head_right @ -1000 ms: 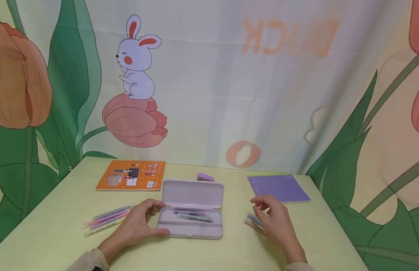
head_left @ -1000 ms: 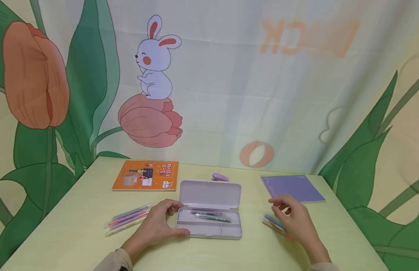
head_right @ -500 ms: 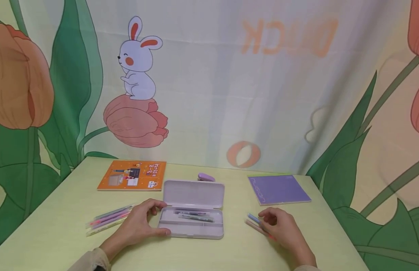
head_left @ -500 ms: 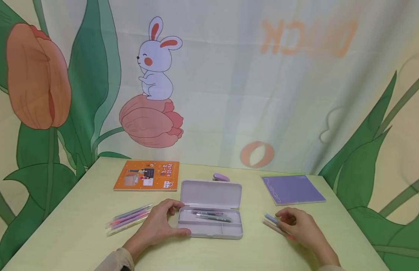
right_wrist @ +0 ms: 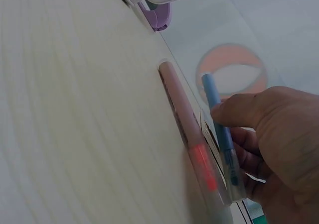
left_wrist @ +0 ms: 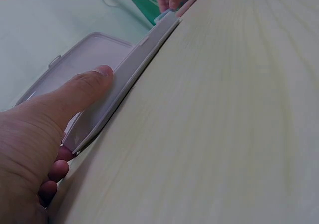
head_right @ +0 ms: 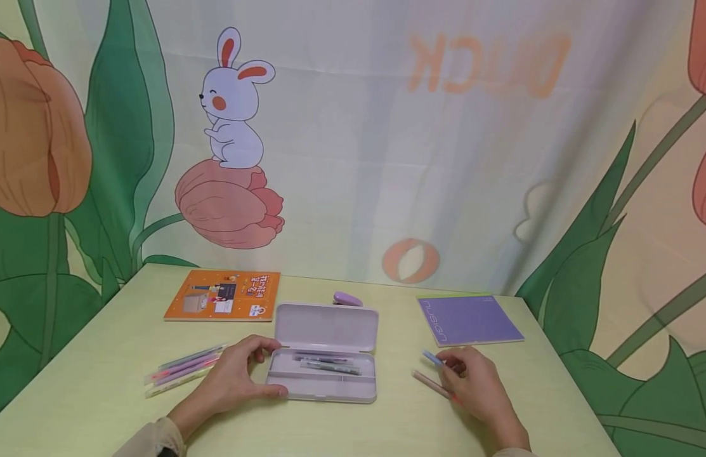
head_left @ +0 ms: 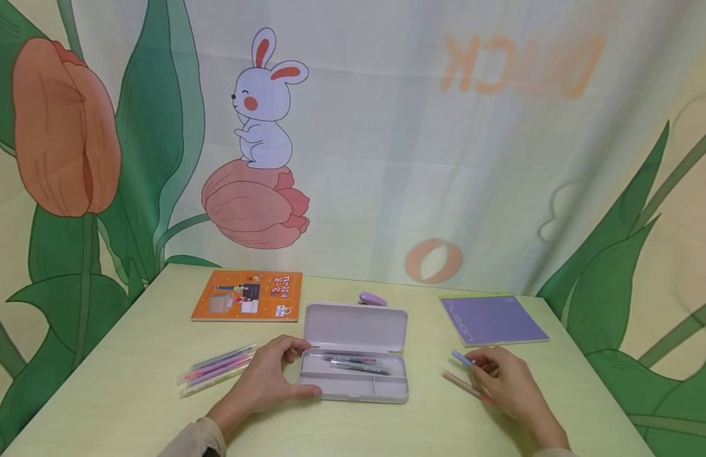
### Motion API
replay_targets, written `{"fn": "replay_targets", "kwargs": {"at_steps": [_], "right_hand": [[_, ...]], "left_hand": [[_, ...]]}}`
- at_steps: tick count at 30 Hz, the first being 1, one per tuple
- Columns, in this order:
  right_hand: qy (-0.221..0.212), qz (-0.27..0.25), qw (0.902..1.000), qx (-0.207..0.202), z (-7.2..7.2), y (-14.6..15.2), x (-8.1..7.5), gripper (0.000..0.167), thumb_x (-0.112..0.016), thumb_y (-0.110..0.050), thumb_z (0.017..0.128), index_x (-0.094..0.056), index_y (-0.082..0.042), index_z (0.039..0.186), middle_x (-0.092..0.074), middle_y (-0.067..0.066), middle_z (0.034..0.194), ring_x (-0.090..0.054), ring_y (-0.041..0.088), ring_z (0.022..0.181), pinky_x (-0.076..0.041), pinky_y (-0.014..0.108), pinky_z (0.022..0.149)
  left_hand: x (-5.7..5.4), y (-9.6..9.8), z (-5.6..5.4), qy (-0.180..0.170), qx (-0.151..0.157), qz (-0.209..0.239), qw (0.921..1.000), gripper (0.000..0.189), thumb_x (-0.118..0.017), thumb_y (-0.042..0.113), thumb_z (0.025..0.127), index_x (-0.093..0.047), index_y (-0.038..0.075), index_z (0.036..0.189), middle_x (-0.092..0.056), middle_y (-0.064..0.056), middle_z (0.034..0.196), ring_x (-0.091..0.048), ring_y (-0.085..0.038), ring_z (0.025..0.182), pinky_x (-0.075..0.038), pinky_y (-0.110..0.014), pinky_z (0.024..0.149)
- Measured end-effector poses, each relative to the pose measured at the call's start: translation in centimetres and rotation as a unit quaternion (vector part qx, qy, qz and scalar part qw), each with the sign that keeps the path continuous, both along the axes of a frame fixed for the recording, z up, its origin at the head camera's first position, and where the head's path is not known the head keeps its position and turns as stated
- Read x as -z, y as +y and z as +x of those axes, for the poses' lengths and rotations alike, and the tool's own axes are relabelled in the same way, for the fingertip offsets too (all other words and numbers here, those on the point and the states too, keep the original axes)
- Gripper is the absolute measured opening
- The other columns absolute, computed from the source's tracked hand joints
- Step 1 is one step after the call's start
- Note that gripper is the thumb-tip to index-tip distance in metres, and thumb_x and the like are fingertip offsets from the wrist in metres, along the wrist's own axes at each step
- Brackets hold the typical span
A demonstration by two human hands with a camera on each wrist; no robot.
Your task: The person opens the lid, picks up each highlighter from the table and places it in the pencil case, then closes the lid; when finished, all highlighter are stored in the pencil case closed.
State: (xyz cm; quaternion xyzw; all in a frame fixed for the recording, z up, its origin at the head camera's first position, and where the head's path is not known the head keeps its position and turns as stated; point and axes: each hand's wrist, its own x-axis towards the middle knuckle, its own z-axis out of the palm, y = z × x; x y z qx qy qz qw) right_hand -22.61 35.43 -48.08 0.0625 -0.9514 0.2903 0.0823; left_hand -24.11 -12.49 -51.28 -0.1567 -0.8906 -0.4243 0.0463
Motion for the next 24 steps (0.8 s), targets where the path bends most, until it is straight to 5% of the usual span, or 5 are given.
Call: {"fn": "replay_targets", "kwargs": {"at_steps": [14,24], "right_hand": [[0.126,-0.033,0.9910,-0.031,0.0,-1.4,-0.6,0.023,-0.083,0.001,0.097,-0.084,-0.014,0.114,-0.071,-0.007,0.097,-0.062,0.005,0.086,-0.056,0.025,0.072],[0.127,-0.070,0.9833,-0.110,-1.2,-5.9,-1.1,0.027,-0.085,-0.001,0.096,-0.084,-0.019,0.116,-0.069,-0.011,0.095,-0.064,0.005,0.086,-0.056,0.026,0.070]], "left_hand": [[-0.1,0.0,0.1,0.000,0.001,0.001,1.0000,0.085,-0.108,0.055,0.064,-0.073,0.017,0.132,-0.066,0.007,0.113,-0.057,-0.015,0.105,-0.052,-0.034,0.094],[0.0,-0.2,0.0,0.007,0.007,0.000,0.9999,0.085,-0.107,0.056,0.065,-0.073,0.017,0.132,-0.066,0.007,0.114,-0.058,-0.016,0.105,-0.053,-0.033,0.094]]}}
